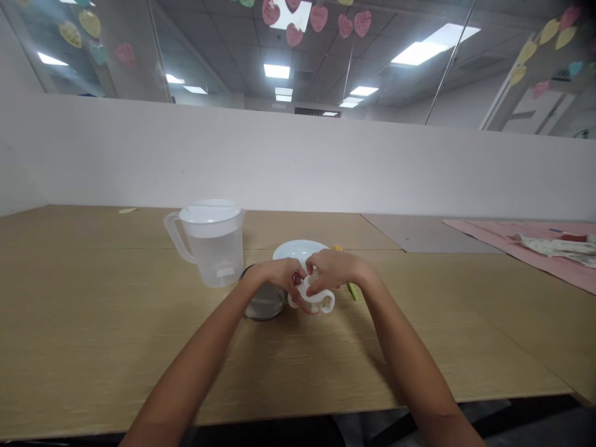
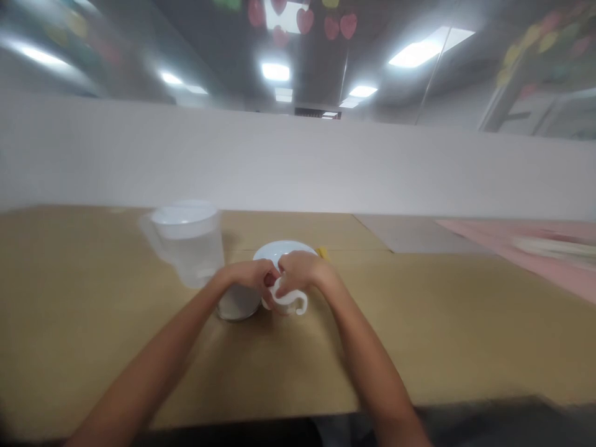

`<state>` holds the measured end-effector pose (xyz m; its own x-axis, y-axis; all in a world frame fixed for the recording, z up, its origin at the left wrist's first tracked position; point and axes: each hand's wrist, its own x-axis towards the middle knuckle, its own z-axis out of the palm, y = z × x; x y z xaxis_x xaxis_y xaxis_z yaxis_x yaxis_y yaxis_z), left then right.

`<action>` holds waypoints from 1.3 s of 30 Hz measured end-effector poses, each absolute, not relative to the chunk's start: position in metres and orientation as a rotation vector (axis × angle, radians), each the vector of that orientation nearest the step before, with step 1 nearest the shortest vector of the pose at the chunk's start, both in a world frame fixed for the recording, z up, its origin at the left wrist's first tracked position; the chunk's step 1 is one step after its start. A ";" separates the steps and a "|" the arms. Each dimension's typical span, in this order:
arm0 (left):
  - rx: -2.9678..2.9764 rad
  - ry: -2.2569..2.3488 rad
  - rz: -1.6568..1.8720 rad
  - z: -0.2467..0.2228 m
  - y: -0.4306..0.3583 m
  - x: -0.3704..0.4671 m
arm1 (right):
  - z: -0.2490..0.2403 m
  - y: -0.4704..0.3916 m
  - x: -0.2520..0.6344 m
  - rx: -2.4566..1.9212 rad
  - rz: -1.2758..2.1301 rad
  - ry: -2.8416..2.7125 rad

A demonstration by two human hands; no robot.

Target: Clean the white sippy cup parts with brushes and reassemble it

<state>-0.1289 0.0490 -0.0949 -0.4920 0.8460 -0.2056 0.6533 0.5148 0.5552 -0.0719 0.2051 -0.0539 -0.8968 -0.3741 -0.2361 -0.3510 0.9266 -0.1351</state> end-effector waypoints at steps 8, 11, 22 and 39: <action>1.263 2.304 0.564 -0.099 0.049 -0.134 | -0.060 0.210 -0.081 -0.639 -0.110 2.854; 1.249 2.296 0.583 -0.098 0.049 -0.134 | -0.061 0.212 -0.084 -0.673 -0.118 2.829; 1.137 2.287 0.641 -0.097 0.051 -0.132 | -0.056 0.211 -0.075 -0.958 -0.355 2.698; 1.096 2.321 0.488 -0.091 0.051 -0.123 | -0.041 0.227 -0.063 -1.193 -0.743 2.800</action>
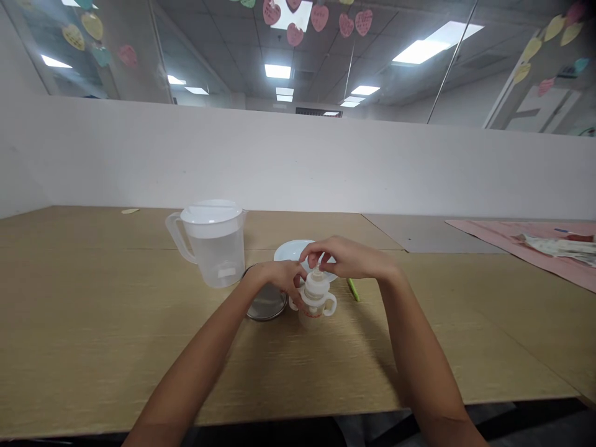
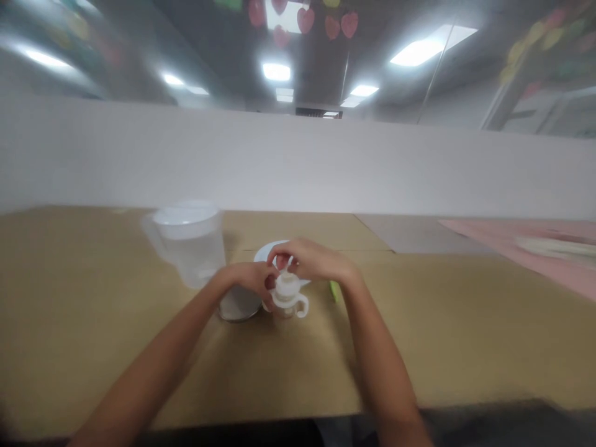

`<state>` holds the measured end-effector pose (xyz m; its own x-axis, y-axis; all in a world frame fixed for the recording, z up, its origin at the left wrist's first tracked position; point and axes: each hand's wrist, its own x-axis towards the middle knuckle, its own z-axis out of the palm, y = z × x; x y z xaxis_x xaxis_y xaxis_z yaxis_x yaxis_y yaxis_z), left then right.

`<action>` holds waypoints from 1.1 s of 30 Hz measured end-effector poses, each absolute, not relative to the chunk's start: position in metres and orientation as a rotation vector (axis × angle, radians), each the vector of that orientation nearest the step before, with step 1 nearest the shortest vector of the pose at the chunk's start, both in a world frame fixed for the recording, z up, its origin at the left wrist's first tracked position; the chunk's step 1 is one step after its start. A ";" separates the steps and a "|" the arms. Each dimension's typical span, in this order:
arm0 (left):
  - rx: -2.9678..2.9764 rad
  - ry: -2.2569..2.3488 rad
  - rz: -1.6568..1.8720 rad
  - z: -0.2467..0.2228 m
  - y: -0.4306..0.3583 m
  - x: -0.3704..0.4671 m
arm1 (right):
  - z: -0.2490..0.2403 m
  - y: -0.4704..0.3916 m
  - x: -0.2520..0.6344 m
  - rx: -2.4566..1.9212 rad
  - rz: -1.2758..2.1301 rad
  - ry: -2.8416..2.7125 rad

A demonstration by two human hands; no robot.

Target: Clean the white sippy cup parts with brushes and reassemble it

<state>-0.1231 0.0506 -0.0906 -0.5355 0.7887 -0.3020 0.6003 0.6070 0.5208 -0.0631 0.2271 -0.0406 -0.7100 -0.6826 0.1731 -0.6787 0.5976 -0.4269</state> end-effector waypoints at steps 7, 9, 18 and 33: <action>1.127 2.591 0.204 -0.065 0.044 -0.099 | -0.032 0.248 -0.054 -1.167 -1.243 3.066; 1.168 2.693 0.315 -0.055 0.040 -0.090 | -0.028 0.251 -0.049 -1.137 -1.423 3.136; 1.433 2.594 1.246 -0.040 0.050 -0.077 | -0.024 0.251 -0.049 -1.140 -2.010 3.221; 1.170 3.121 0.018 -0.107 0.075 -0.128 | -0.031 0.273 -0.073 -0.640 -1.748 3.490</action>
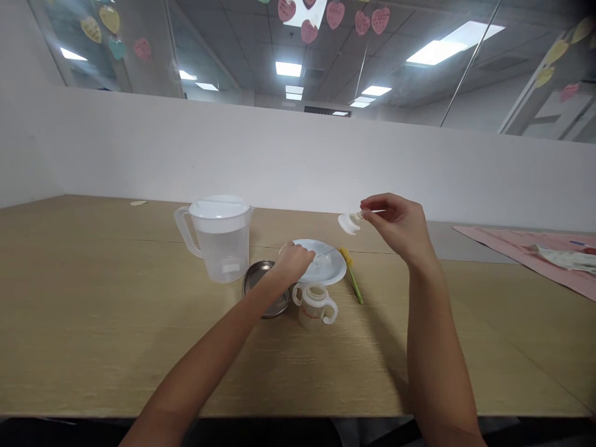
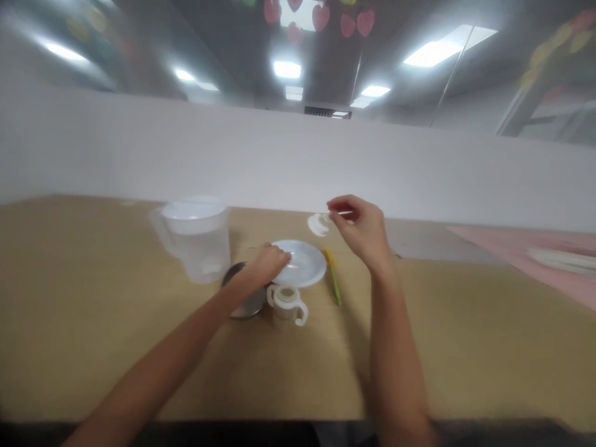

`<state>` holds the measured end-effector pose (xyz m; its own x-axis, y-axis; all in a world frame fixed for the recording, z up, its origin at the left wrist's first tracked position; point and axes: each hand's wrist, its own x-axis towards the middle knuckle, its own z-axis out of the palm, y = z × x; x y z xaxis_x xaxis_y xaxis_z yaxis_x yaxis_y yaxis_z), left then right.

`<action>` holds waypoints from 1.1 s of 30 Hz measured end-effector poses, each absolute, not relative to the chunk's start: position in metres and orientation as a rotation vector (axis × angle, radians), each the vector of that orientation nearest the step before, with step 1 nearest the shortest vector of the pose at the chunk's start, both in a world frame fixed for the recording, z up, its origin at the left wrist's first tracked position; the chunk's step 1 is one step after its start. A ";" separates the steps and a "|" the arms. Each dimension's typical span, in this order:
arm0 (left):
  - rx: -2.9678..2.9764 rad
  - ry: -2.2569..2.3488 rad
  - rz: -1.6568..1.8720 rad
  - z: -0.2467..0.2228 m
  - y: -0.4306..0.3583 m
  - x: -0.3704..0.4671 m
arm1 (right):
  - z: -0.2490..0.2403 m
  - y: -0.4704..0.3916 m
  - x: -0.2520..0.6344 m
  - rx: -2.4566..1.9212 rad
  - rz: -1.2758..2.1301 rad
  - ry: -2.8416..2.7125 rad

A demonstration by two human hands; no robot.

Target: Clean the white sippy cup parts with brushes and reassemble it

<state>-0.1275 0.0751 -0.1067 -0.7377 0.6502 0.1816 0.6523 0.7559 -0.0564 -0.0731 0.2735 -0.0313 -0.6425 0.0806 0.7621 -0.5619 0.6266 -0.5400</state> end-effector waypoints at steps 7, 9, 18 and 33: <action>-1.096 -2.802 -0.526 -0.092 0.061 -0.118 | -0.035 0.250 -0.075 0.476 1.040 -2.121; -1.202 -2.601 -0.947 -0.075 0.057 -0.107 | -0.037 0.240 -0.074 0.532 1.038 -2.141; -1.159 -2.366 -1.265 -0.053 0.061 -0.087 | -0.042 0.212 -0.066 0.644 0.977 -2.197; -1.293 -2.315 -1.214 -0.041 0.044 -0.083 | -0.049 0.223 -0.085 0.714 1.472 -2.327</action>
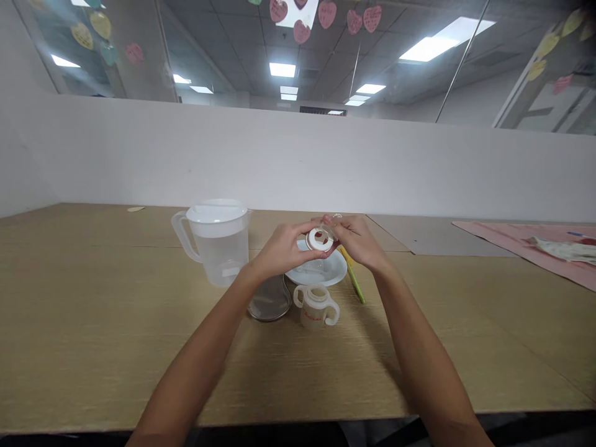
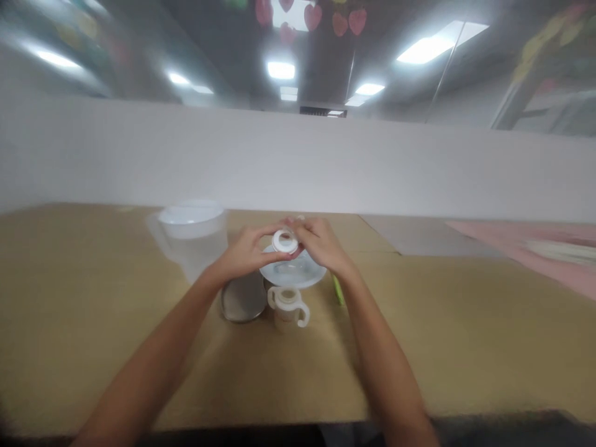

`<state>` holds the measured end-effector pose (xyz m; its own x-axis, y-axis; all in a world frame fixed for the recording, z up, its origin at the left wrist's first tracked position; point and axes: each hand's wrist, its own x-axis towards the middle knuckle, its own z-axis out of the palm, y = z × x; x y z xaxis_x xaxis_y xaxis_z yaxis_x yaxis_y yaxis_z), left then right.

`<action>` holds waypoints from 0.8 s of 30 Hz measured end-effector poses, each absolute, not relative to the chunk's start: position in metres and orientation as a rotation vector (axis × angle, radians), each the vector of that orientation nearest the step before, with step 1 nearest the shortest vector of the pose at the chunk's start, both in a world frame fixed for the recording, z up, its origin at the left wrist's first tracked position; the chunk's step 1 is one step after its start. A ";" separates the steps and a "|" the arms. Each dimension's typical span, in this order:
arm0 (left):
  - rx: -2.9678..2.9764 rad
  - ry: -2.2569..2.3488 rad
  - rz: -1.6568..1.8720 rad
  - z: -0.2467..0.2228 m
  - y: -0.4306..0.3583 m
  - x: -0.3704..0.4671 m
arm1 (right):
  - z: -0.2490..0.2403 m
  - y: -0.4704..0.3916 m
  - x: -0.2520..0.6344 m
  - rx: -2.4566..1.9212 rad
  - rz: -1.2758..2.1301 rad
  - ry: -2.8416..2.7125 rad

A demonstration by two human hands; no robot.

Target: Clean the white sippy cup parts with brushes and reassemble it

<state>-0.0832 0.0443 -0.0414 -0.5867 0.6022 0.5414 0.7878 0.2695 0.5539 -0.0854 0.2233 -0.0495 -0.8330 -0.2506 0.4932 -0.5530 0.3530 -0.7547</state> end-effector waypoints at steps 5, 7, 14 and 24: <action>-1.279 -2.557 -0.941 -0.049 0.045 -0.094 | -0.060 0.229 -0.103 0.722 1.722 -2.503; -1.229 -2.619 -0.730 -0.064 0.050 -0.106 | -0.069 0.231 -0.115 0.638 1.558 -2.632; -1.022 -2.833 -0.128 -0.125 0.064 -0.140 | -0.099 0.252 -0.154 0.338 0.655 -2.844; -1.013 -2.959 -0.205 -0.117 0.061 -0.139 | -0.129 0.267 -0.173 0.174 0.286 -3.070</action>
